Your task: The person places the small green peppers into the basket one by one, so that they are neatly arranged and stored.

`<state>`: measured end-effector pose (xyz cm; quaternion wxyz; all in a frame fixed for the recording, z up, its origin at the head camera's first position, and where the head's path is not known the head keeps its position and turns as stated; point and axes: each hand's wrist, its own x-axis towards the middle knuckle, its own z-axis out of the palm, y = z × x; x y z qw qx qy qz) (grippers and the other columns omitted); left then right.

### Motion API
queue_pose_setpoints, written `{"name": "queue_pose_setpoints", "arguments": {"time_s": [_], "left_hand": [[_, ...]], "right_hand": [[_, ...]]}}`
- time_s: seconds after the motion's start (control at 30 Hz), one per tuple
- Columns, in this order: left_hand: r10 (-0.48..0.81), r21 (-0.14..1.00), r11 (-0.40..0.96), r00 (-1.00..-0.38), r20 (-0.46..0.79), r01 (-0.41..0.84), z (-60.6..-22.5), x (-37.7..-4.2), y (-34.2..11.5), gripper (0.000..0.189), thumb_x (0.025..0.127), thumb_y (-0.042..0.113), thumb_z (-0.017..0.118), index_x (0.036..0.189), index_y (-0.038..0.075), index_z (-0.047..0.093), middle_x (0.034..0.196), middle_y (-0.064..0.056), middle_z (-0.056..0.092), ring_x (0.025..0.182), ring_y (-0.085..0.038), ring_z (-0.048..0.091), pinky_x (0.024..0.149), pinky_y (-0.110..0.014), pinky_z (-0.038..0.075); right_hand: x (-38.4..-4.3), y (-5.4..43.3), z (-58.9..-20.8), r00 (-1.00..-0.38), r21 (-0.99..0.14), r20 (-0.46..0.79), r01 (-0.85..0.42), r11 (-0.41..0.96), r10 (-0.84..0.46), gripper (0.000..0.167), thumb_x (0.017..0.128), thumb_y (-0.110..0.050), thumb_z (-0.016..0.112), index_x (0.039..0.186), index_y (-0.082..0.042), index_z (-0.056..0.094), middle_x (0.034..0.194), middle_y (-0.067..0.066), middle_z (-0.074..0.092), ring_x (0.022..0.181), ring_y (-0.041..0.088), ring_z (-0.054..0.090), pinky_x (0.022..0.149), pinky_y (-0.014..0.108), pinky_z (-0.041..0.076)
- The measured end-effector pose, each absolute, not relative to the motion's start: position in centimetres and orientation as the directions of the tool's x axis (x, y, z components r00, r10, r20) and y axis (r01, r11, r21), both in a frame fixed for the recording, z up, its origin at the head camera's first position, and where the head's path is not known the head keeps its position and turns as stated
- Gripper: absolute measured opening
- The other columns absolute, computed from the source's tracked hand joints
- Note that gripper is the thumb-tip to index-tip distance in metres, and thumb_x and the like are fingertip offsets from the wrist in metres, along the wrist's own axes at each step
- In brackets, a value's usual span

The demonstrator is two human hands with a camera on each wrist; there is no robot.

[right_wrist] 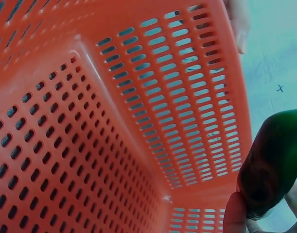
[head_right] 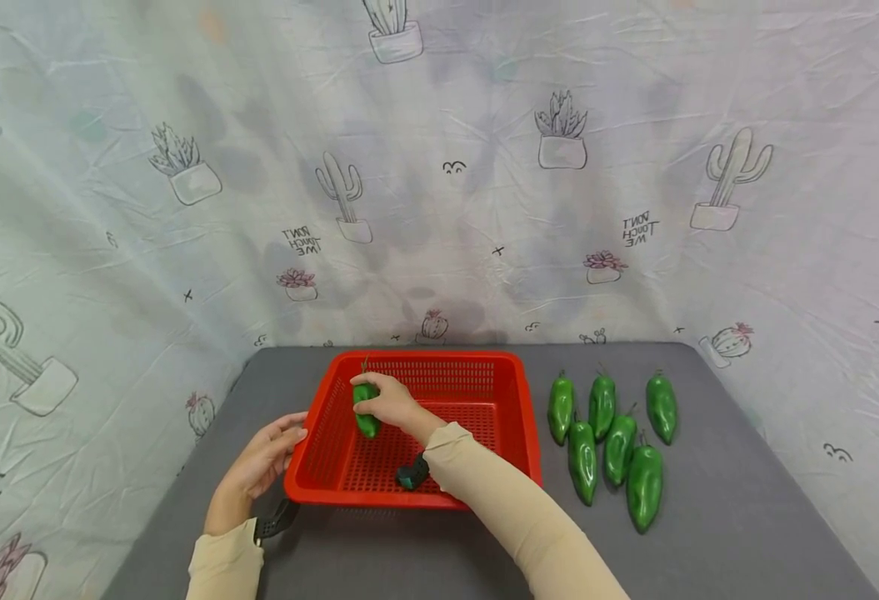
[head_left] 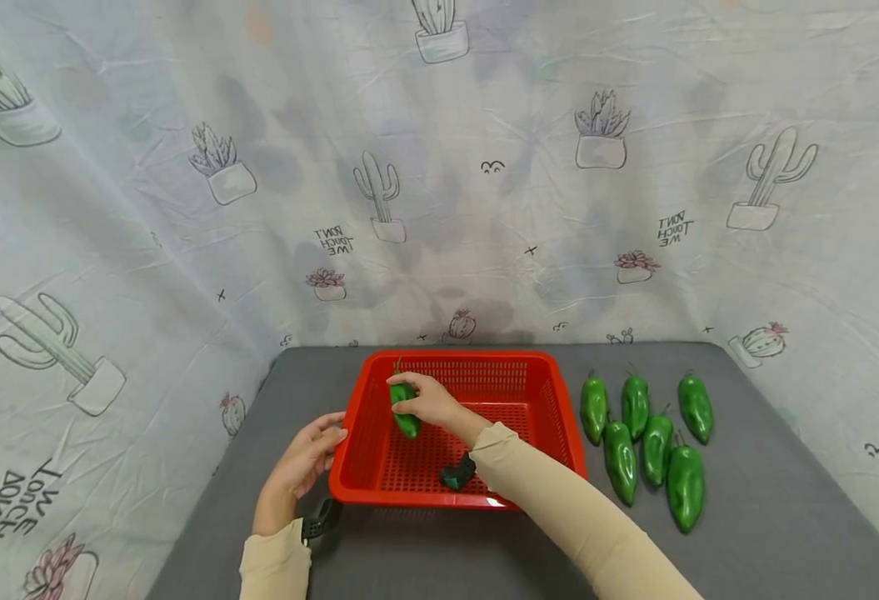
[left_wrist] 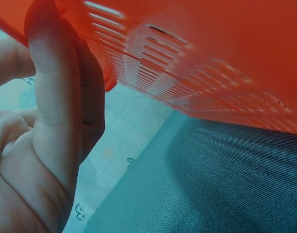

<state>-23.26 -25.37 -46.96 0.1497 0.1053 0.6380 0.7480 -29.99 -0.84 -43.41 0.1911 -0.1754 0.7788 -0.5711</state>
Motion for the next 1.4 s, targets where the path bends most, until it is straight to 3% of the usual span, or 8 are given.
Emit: {"name": "queue_pose_setpoints", "arguments": {"time_s": [0.97,1.4], "left_hand": [[0.352,0.988,-0.122,-0.935,-0.048,-0.097,-46.7,-23.2,-25.2,0.048,0.099,0.006,0.044,0.139,-0.012,0.023,0.105,-0.005,0.068,0.087,-0.015,0.068,0.076,-0.034,0.057],[0.340,0.991,-0.100,-0.939,-0.050,-0.089,-46.9,-23.1,-25.1,0.046,0.100,0.006,0.043,0.138,-0.011,0.024,0.100,0.000,0.067,0.085,-0.012,0.068,0.074,-0.030,0.057]], "right_hand": [[-30.2,-3.3,-45.4,-0.864,-0.903,-0.167,-0.059,0.426,-0.474,0.045,0.084,-0.008,0.070,0.127,-0.013,0.059,0.113,0.011,0.060,0.092,0.020,0.058,0.072,0.034,0.052],[-30.3,-3.8,-46.0,-0.856,-0.874,-0.183,-0.084,0.479,-0.483,0.045,0.082,-0.012,0.072,0.125,-0.015,0.060,0.112,0.009,0.060,0.091,0.019,0.057,0.071,0.032,0.052]]}}
